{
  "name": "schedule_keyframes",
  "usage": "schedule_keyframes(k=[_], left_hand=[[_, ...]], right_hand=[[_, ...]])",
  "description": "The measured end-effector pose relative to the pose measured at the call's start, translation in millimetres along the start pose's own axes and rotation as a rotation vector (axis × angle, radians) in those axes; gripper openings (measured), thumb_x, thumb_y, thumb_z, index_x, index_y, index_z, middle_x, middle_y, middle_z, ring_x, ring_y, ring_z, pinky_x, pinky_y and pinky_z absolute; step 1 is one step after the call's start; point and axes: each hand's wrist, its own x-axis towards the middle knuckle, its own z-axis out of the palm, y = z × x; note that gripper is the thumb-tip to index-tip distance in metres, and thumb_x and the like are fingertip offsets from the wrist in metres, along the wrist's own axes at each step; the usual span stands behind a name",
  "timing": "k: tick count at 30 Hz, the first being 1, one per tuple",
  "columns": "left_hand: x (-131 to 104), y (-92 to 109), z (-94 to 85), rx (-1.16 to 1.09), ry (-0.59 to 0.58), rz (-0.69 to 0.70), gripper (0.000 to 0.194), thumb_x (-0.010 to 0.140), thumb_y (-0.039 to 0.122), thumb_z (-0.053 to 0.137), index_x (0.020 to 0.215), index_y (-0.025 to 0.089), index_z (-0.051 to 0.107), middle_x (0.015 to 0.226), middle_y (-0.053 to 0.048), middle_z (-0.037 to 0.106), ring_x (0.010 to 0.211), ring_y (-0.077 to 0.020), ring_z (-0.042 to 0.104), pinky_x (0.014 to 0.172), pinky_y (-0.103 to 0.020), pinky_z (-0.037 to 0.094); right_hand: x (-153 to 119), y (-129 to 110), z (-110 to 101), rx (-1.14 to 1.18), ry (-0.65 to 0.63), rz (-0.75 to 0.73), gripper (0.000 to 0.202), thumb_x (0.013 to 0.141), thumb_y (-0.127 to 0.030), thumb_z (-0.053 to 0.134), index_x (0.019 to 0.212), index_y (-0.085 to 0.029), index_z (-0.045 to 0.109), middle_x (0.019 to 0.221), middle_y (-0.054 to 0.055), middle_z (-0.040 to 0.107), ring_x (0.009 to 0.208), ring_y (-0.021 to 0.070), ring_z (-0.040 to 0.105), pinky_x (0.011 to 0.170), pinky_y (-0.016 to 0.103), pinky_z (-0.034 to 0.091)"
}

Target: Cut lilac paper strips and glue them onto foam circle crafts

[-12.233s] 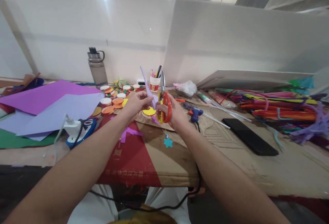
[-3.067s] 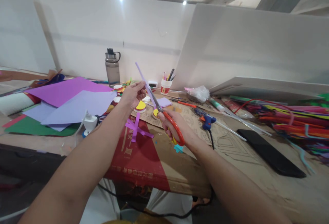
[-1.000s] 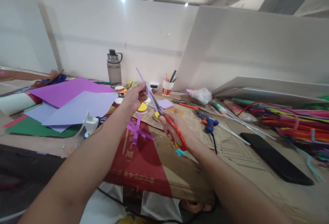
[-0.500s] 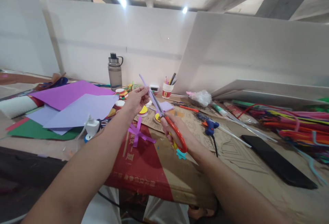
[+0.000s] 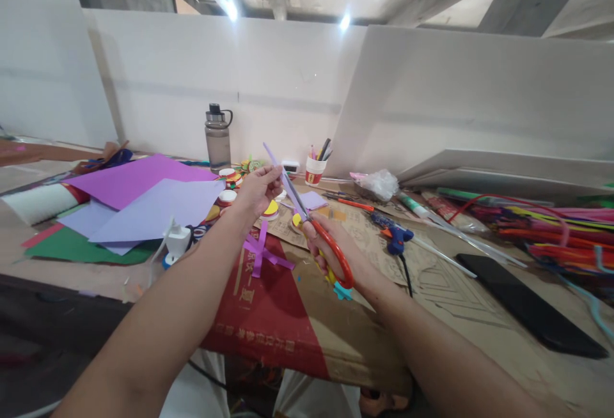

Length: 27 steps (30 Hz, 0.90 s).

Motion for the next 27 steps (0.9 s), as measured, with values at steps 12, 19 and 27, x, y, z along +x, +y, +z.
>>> schedule_keyframes(k=[12, 19, 27], left_hand=[[0.0, -1.2, 0.3, -0.008, 0.014, -0.006, 0.017, 0.068, 0.014, 0.074, 0.065, 0.011, 0.057, 0.054, 0.003, 0.053, 0.045, -0.0020, 0.046, 0.045, -0.013, 0.037], [0.9, 1.0, -2.1, -0.005, 0.020, 0.026, 0.016, 0.071, 0.018, 0.073, 0.069, 0.011, 0.059, 0.055, 0.004, 0.052, 0.046, -0.0026, 0.046, 0.046, -0.014, 0.040], [0.0, 0.7, 0.0, -0.004, -0.006, 0.000, 0.018, 0.067, 0.012, 0.075, 0.067, 0.012, 0.058, 0.055, 0.003, 0.052, 0.045, -0.0029, 0.046, 0.045, -0.014, 0.039]], right_hand=[[-1.8, -4.3, 2.4, 0.019, 0.006, 0.017, 0.032, 0.081, -0.053, 0.057, 0.089, -0.023, 0.048, 0.052, -0.008, 0.041, 0.033, 0.0064, 0.038, 0.028, 0.017, 0.034], [0.0, 1.3, 0.2, -0.064, -0.022, -0.050, 0.031, 0.082, -0.052, 0.056, 0.083, -0.023, 0.044, 0.053, -0.007, 0.045, 0.033, 0.0070, 0.040, 0.029, 0.019, 0.036], [4.2, 13.6, -1.1, -0.102, 0.001, -0.109, 0.031, 0.083, -0.053, 0.055, 0.097, -0.025, 0.052, 0.057, -0.006, 0.045, 0.039, 0.0076, 0.043, 0.032, 0.017, 0.038]])
